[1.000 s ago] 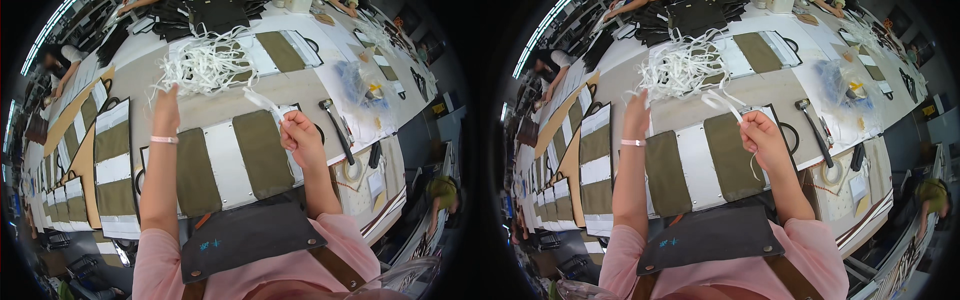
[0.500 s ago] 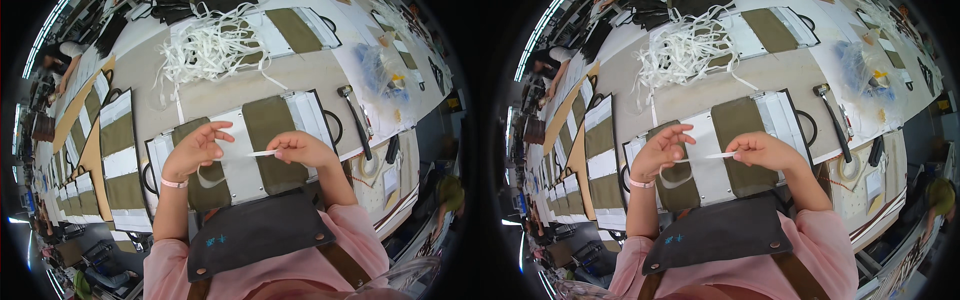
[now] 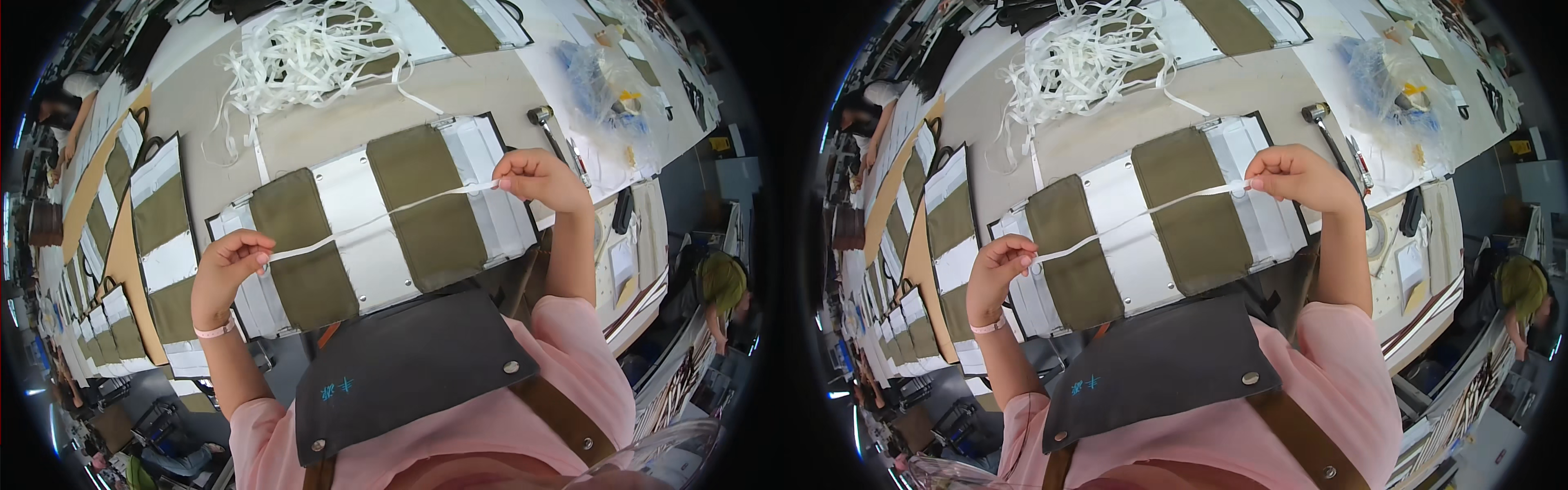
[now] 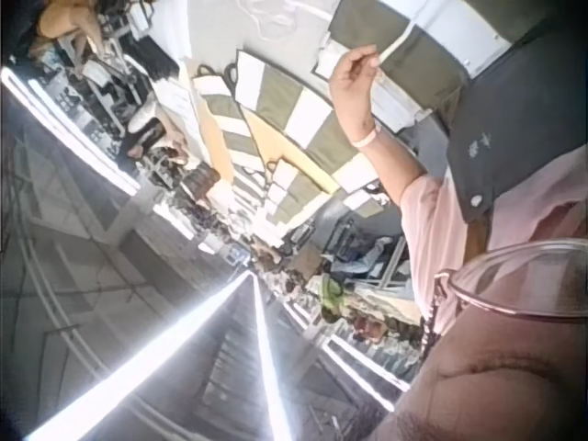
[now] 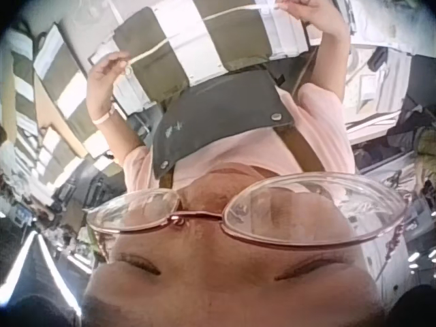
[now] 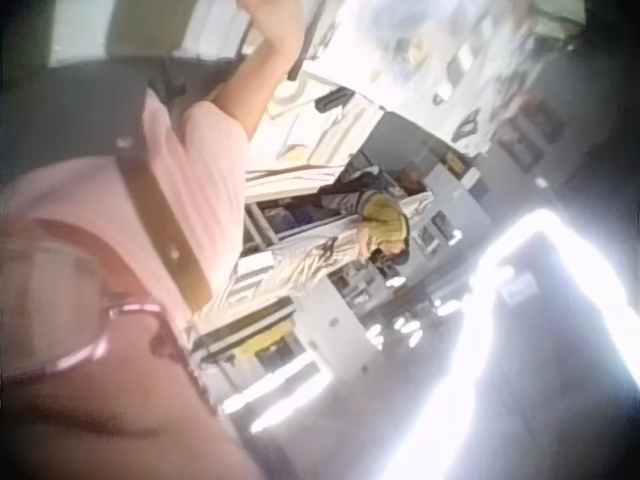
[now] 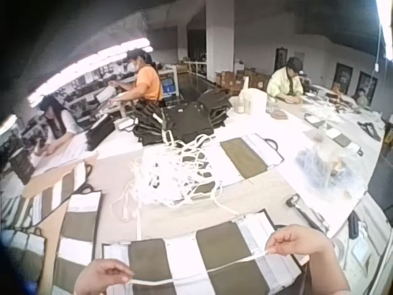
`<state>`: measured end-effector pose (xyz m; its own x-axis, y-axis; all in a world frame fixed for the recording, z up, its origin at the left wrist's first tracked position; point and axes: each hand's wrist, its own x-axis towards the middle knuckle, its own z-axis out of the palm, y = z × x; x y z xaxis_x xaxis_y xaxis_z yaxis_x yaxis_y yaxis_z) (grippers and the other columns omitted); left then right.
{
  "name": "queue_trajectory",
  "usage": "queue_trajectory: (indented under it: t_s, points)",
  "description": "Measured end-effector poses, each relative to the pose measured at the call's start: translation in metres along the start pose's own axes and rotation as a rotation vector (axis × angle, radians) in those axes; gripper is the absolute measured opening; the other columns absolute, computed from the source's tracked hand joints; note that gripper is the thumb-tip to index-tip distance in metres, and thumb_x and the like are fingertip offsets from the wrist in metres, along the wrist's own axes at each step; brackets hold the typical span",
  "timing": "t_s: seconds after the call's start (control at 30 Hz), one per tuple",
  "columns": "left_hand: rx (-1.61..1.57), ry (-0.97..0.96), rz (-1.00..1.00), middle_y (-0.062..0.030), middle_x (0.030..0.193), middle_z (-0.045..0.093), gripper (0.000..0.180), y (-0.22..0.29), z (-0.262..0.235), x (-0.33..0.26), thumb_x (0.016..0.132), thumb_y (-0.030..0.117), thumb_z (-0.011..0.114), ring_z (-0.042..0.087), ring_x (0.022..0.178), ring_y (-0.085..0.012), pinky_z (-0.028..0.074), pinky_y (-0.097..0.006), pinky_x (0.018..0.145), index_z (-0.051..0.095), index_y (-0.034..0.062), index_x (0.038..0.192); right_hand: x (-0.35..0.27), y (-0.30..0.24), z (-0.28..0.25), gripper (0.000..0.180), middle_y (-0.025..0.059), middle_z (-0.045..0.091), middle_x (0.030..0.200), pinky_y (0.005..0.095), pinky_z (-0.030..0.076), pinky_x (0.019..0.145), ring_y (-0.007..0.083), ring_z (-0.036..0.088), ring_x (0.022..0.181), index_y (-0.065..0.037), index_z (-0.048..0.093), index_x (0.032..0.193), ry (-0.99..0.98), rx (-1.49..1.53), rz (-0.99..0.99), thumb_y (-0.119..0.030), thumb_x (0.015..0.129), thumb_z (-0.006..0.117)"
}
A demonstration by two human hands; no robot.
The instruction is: The person assembles green and white striped bags by threading white straps through metal grommets and securing them with metal fasteners using a hammer. The person repeats this process for multiple bags on a workbench in a factory setting.
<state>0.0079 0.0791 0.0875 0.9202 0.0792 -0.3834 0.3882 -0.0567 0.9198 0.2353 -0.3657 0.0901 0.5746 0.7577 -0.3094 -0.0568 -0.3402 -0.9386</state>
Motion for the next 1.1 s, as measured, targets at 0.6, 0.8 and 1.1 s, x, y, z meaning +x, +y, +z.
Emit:
queue_trajectory:
  t_s: [0.6, 0.8, 1.1]
  points:
    - [0.317, 0.031, 0.366, -0.0082, 0.124, 0.067, 0.054, -0.009, 0.099, 0.031, 0.089, 0.012, 0.073, 0.061, 0.113, -0.0213, 0.048, -0.033, 0.095, 0.056, 0.0056, 0.140, 0.009, -0.021, 0.029, 0.016, 0.0011, 0.063, 0.075, 0.0207, 0.030, 0.049, 0.0031, 0.041, 0.055, 0.003, 0.066, 0.091, -0.106, 0.318, -0.109, -0.013, 0.093, 0.069]
    - [0.541, -0.168, 0.199, -0.0080, 0.110, 0.069, 0.041, -0.025, 0.126, 0.065, 0.088, 0.011, 0.073, 0.061, 0.095, -0.0176, 0.048, -0.031, 0.088, 0.062, 0.0041, 0.127, 0.012, -0.026, 0.031, 0.014, 0.0002, 0.061, 0.073, 0.0208, 0.031, 0.050, 0.0031, 0.039, 0.054, 0.003, 0.066, 0.095, -0.180, 0.435, -0.259, -0.011, 0.094, 0.066]
    - [-0.327, -0.059, 0.099, -0.0013, 0.082, 0.062, 0.007, -0.003, 0.082, 0.049, 0.100, 0.012, 0.057, 0.054, 0.068, -0.0090, 0.045, -0.023, 0.062, 0.060, 0.0046, 0.099, 0.003, -0.002, 0.007, 0.020, -0.0031, 0.045, 0.062, 0.0240, 0.028, 0.050, 0.0057, 0.034, 0.052, 0.005, 0.061, 0.094, -0.145, 0.560, -0.406, -0.015, 0.097, 0.063]
